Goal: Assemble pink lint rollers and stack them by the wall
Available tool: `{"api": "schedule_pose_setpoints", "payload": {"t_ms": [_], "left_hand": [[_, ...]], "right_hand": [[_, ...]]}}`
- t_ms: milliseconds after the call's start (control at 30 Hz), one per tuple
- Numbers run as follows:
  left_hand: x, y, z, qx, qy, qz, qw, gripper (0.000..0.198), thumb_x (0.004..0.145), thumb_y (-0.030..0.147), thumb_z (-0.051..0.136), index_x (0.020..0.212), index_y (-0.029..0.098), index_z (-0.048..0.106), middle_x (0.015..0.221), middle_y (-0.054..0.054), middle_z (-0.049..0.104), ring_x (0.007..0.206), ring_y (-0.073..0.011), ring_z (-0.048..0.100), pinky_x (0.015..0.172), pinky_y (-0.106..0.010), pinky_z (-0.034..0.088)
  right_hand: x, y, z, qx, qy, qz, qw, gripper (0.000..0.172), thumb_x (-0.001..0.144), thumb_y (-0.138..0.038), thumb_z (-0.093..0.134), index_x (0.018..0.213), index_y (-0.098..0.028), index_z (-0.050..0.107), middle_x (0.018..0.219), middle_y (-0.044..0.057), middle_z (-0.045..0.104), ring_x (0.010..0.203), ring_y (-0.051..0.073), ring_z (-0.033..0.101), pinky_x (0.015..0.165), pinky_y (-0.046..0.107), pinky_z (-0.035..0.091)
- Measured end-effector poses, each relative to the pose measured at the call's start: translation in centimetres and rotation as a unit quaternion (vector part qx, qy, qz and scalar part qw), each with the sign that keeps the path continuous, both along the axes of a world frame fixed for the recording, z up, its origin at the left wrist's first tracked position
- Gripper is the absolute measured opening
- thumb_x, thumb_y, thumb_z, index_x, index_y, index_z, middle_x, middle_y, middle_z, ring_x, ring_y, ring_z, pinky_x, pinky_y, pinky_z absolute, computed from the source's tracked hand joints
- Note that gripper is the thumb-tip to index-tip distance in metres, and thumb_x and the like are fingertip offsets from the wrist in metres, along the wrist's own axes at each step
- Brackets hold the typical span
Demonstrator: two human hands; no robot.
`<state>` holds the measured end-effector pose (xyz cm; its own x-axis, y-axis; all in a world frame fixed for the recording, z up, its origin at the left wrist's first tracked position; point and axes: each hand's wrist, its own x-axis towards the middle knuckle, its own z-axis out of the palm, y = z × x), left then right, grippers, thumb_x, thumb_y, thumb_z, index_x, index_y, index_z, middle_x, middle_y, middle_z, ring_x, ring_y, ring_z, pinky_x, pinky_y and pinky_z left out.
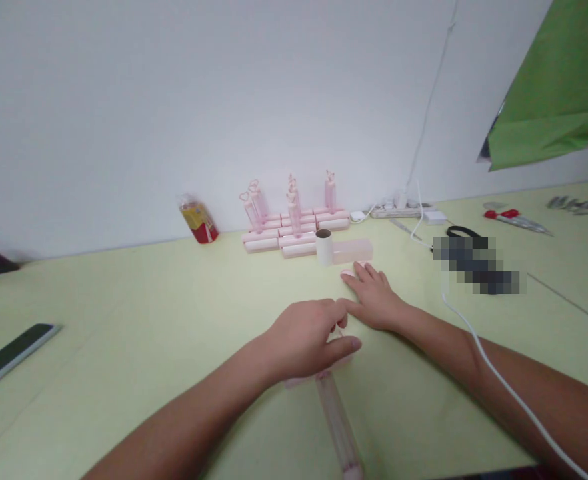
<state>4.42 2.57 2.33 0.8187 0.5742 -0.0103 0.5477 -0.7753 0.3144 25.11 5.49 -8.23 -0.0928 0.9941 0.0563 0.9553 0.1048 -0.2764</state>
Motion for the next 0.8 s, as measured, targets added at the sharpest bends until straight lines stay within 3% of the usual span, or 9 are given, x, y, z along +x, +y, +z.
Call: {"api": "schedule_pose_setpoints", "payload": {"t_ms": [133, 267, 400, 467, 533, 600, 700, 800], "left_hand": [[-2.5, -0.7, -1.2, -0.037, 0.004, 0.008, 0.999, 0.035, 0.084, 0.05, 0.062, 0.102, 0.02, 0.064, 0.096, -0.007, 0.067, 0.08, -0.0211, 0.06, 0.066, -0.028, 0.038], [-4.1, 0.6, -2.3, -0.136, -0.008, -0.005, 0.991, 0.021, 0.085, 0.039, 0.06, 0.082, 0.019, 0.062, 0.072, 0.0, 0.061, 0.061, -0.0133, 0.05, 0.055, -0.025, 0.032], [-4.9, 2.4, -3.2, -0.147, -0.113, 0.083, 0.979, 0.028, 0.09, 0.04, 0.053, 0.073, 0.017, 0.055, 0.066, 0.003, 0.053, 0.06, -0.0112, 0.045, 0.054, -0.024, 0.03], [-5.1, 3.2, -3.7, -0.128, -0.189, 0.152, 0.962, 0.029, 0.09, 0.04, 0.052, 0.073, 0.017, 0.052, 0.066, 0.003, 0.051, 0.061, -0.0112, 0.045, 0.056, -0.024, 0.032], [-5.1, 3.8, -4.3, -0.107, -0.26, 0.207, 0.937, 0.027, 0.09, 0.04, 0.053, 0.074, 0.017, 0.052, 0.067, 0.004, 0.05, 0.063, -0.0114, 0.046, 0.058, -0.024, 0.034], [-5.1, 4.0, -4.7, -0.089, -0.311, 0.238, 0.916, 0.027, 0.09, 0.04, 0.053, 0.075, 0.017, 0.052, 0.068, 0.003, 0.051, 0.064, -0.0116, 0.047, 0.06, -0.024, 0.036], [-4.9, 3.9, -4.5, -0.09, -0.356, 0.254, 0.895, 0.028, 0.088, 0.041, 0.057, 0.074, 0.017, 0.052, 0.068, 0.002, 0.051, 0.064, -0.0112, 0.046, 0.061, -0.024, 0.037], [-4.9, 3.6, -3.5, -0.202, -0.429, 0.246, 0.845, 0.027, 0.083, 0.042, 0.063, 0.088, 0.018, 0.053, 0.071, 0.004, 0.052, 0.062, -0.0099, 0.049, 0.058, -0.022, 0.038]], "right_hand": [[-0.3, -0.3, 0.0, 0.017, 0.02, -0.004, 1.0, 0.071, 0.088, -0.054, 0.054, 0.149, -0.021, 0.04, 0.163, 0.02, 0.014, 0.148, 0.043, 0.011, 0.112, 0.064, 0.016], [-0.7, -1.2, 0.8, 0.104, 0.079, 0.02, 0.991, 0.061, 0.088, -0.042, 0.057, 0.142, -0.016, 0.048, 0.159, 0.018, 0.027, 0.146, 0.035, 0.023, 0.117, 0.053, 0.021], [-1.5, -2.8, 2.0, 0.172, 0.224, 0.057, 0.958, 0.05, 0.09, -0.041, 0.054, 0.135, -0.018, 0.052, 0.148, 0.015, 0.045, 0.136, 0.028, 0.042, 0.111, 0.045, 0.036], [-1.9, -3.6, 2.4, 0.126, 0.309, 0.077, 0.94, 0.047, 0.091, -0.043, 0.054, 0.131, -0.019, 0.055, 0.133, 0.014, 0.057, 0.118, 0.026, 0.057, 0.097, 0.041, 0.048], [-2.3, -4.1, 2.6, 0.033, 0.377, 0.092, 0.921, 0.043, 0.092, -0.046, 0.053, 0.123, -0.017, 0.059, 0.104, 0.01, 0.068, 0.089, 0.021, 0.065, 0.076, 0.034, 0.053], [-2.5, -4.2, 2.7, -0.035, 0.404, 0.093, 0.909, 0.038, 0.093, -0.048, 0.051, 0.112, -0.017, 0.064, 0.078, 0.002, 0.065, 0.065, 0.016, 0.06, 0.059, 0.028, 0.047], [-2.4, -3.9, 2.7, -0.036, 0.4, 0.08, 0.912, 0.034, 0.092, -0.049, 0.052, 0.088, -0.018, 0.066, 0.064, -0.003, 0.054, 0.054, 0.012, 0.047, 0.05, 0.024, 0.036], [-2.0, -3.4, 2.7, -0.034, 0.428, 0.076, 0.9, 0.039, 0.09, -0.053, 0.053, 0.074, -0.018, 0.058, 0.057, -0.005, 0.045, 0.05, 0.011, 0.041, 0.048, 0.023, 0.031]]}}
